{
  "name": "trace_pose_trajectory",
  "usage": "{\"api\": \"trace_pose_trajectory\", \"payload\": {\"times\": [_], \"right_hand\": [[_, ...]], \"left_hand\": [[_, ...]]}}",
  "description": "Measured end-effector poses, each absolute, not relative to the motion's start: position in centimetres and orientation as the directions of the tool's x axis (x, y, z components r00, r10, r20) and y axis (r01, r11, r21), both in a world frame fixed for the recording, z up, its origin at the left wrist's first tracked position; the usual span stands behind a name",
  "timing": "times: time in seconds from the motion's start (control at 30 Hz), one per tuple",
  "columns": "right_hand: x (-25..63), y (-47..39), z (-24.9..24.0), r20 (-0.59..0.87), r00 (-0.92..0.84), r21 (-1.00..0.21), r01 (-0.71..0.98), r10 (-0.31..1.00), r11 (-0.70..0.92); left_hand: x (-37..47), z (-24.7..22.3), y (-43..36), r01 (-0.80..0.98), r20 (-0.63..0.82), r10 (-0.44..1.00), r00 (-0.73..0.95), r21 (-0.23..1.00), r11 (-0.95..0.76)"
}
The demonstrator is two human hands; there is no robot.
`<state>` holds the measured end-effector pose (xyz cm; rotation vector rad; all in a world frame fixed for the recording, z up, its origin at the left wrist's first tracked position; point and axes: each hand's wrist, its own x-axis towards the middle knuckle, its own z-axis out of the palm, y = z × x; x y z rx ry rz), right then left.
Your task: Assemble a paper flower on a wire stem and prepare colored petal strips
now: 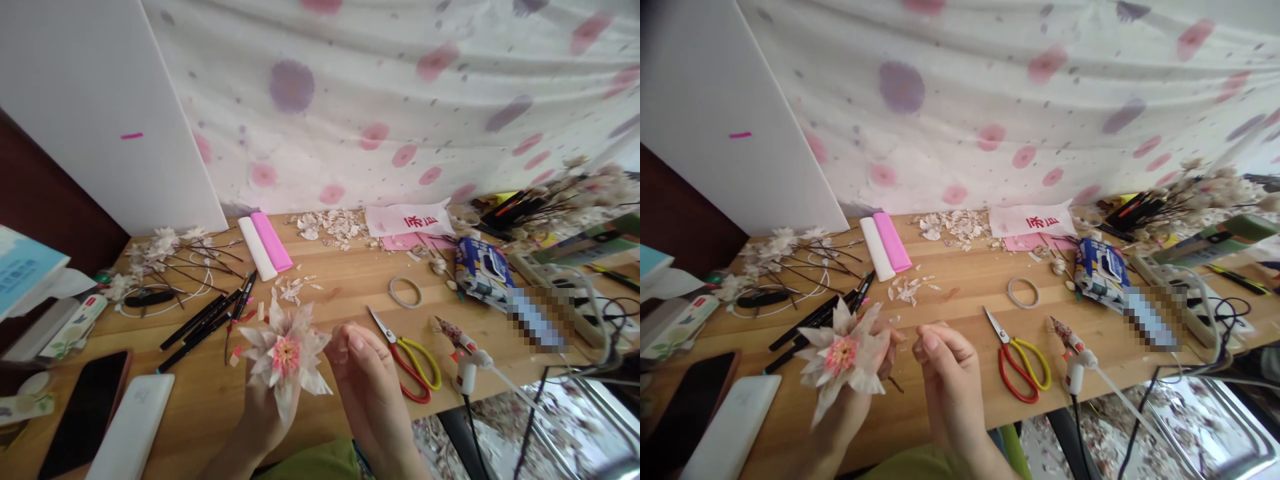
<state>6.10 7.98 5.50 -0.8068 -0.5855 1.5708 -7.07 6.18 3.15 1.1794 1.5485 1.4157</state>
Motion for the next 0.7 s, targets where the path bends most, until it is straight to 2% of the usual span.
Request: {"api": "trace_pose_trajectory", "payload": {"times": [0.1, 0.27, 0.43, 0.5, 0.57, 0.63, 0.7], "right_hand": [[6.0, 7.9, 5.3, -0.167, -0.047, -0.742, -0.652, 0.985, -0.157], [6.1, 7.8, 5.6, -0.175, -0.066, -0.754, -0.633, 0.982, -0.177], [6.0, 7.7, 5.5, -0.165, -0.09, -0.749, -0.637, 0.982, -0.184], [6.0, 7.9, 5.8, -0.176, -0.115, -0.677, -0.707, 0.978, -0.205], [6.2, 8.1, 6.3, -0.172, -0.17, -0.541, -0.807, 0.97, -0.238], [6.4, 8.4, 6.8, -0.147, -0.228, -0.395, -0.879, 0.963, -0.268], [6.5, 8.5, 7.2, -0.125, -0.27, -0.299, -0.907, 0.955, -0.296]], "left_hand": [[-6.4, 3.7, 6.3, 0.108, 0.07, 0.954, -0.291, 0.993, -0.04], [-5.0, 6.0, 6.7, -0.105, -0.031, 0.951, -0.308, 0.994, -0.001], [-4.8, 6.8, 7.0, -0.004, 0.044, 0.928, -0.371, 0.999, -0.048], [-4.9, 6.6, 7.0, 0.003, 0.022, 0.921, -0.389, 1.0, -0.022], [-5.2, 6.3, 7.0, -0.032, -0.025, 0.924, -0.382, 0.999, 0.014], [-5.5, 5.9, 7.0, -0.096, -0.07, 0.936, -0.345, 0.995, 0.039], [-5.9, 5.6, 7.1, -0.18, -0.104, 0.956, -0.275, 0.982, 0.055]]}}
